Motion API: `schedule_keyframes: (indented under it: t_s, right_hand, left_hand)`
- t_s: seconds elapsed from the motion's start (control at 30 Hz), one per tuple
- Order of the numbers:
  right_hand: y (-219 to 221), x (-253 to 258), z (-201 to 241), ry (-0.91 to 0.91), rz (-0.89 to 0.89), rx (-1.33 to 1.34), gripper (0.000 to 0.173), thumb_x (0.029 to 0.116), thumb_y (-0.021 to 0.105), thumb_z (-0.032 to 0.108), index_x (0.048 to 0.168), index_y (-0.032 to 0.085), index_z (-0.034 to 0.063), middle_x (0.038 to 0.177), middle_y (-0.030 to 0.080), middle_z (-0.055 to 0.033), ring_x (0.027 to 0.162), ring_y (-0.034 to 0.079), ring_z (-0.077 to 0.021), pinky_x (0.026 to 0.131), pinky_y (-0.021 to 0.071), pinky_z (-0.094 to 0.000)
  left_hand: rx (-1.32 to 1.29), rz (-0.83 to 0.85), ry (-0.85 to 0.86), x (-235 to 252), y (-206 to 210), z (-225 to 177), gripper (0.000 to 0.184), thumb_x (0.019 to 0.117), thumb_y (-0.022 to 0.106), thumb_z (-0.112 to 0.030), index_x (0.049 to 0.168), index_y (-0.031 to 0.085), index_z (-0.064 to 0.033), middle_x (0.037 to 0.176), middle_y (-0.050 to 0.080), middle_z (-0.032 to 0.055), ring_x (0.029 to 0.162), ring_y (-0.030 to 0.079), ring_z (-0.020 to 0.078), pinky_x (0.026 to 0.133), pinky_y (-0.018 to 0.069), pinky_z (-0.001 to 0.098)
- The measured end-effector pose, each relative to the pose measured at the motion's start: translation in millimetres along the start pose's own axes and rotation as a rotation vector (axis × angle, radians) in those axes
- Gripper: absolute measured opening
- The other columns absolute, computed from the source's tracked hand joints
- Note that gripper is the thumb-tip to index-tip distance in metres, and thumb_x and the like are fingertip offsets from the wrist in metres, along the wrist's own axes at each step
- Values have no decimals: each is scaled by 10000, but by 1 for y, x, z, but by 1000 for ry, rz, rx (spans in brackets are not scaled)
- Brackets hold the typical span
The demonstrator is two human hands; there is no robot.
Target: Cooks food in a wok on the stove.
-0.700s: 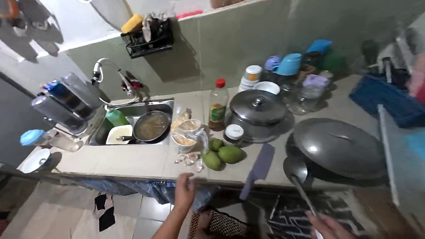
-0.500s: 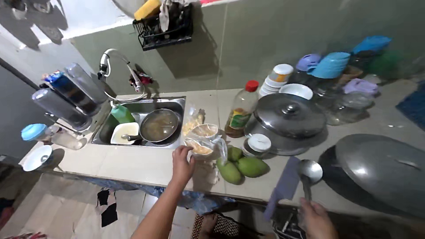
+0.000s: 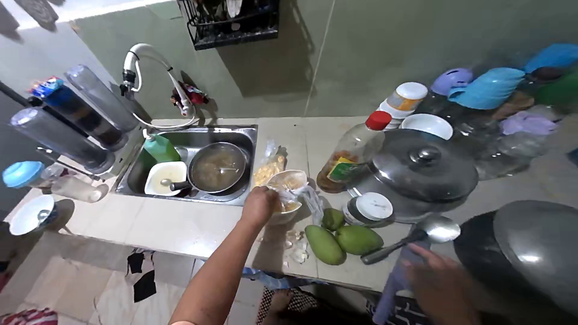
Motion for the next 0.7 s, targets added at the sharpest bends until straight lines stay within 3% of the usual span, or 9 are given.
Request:
schedule_keyframes:
  t_s: [0.1,0.17,0.27,0.33,0.4,0.47,0.6,0.7]
  right_hand:
    - [26,17,58,-173,117,122,403,1008,551,225,1295,640,-42,1191,642,-285,957,680,-370,804,581,-512]
    - [51,30,104,-206,271,142,353,1019,580,223,1264,659,-18,1145,675,-240,945,695,-344,827,585,-513]
    - [93,51,155,-104,472,89,406,1029,630,246,1355,600,6,1183,664,-218,1006,680,-335,909,553,-499]
    - [116,71,164,-66,463,-6,426,1009,646,168,1404,568,27,1283,610,-235,1038,676,-347,932,556,-503]
    - [127,91,165,-56,422,-110,397,974,666,84,1359,598,14,1316,580,-256,1062,666,-382,934,553,-534]
    - [132,105,162,-88,402,-193,308,955,683,66,1257,660,10,1258,618,-237,1069,664,-384,932,548,-550]
    - [133,108,158,-93,389,-244,217,973,643,67,1165,721,1,1187,655,-243,1064,664,-411,926,536,-589]
    - [131,102,151,-88,429,-157,255,1003,645,176,1170,721,-1,1176,666,-250,1021,678,-394,930,539,-557]
  left_hand:
    - [-108,-104,-91,-7,-8,-6,219,1031,569,-132,1084,717,20,1098,695,212,1118,645,371,998,502,520]
    - [-122,-80,-134,-4,-2,-13,250,1057,523,-159,1143,680,17,1119,687,220,1121,649,378,999,508,538]
    - [-221,43,-193,2,14,-30,294,1079,488,-197,1227,630,13,1118,687,224,1069,671,371,965,512,559]
    - [-310,99,-182,6,27,-41,320,1094,454,-225,1247,608,10,1070,698,217,991,701,352,908,550,547]
    - [-353,112,-185,12,35,-44,332,1099,439,-254,1248,606,-9,1045,707,198,967,709,336,890,557,533]
    - [-336,116,-192,19,38,-43,348,1102,426,-270,1257,617,-23,1075,712,194,1008,706,343,902,550,540]
    - [-287,246,-85,25,40,-44,375,1108,401,-286,1270,615,-24,1152,696,190,1083,685,336,941,534,534]
    - [-324,78,-76,41,11,-18,388,1039,573,-358,1167,696,-12,1164,684,194,1132,649,327,1009,505,498]
Point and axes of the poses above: each hand's wrist, its own x-axis towards the middle knuckle, its own y-axis out of the palm, z = x × y, the point moved 7 cm from there along x, towards the middle knuckle
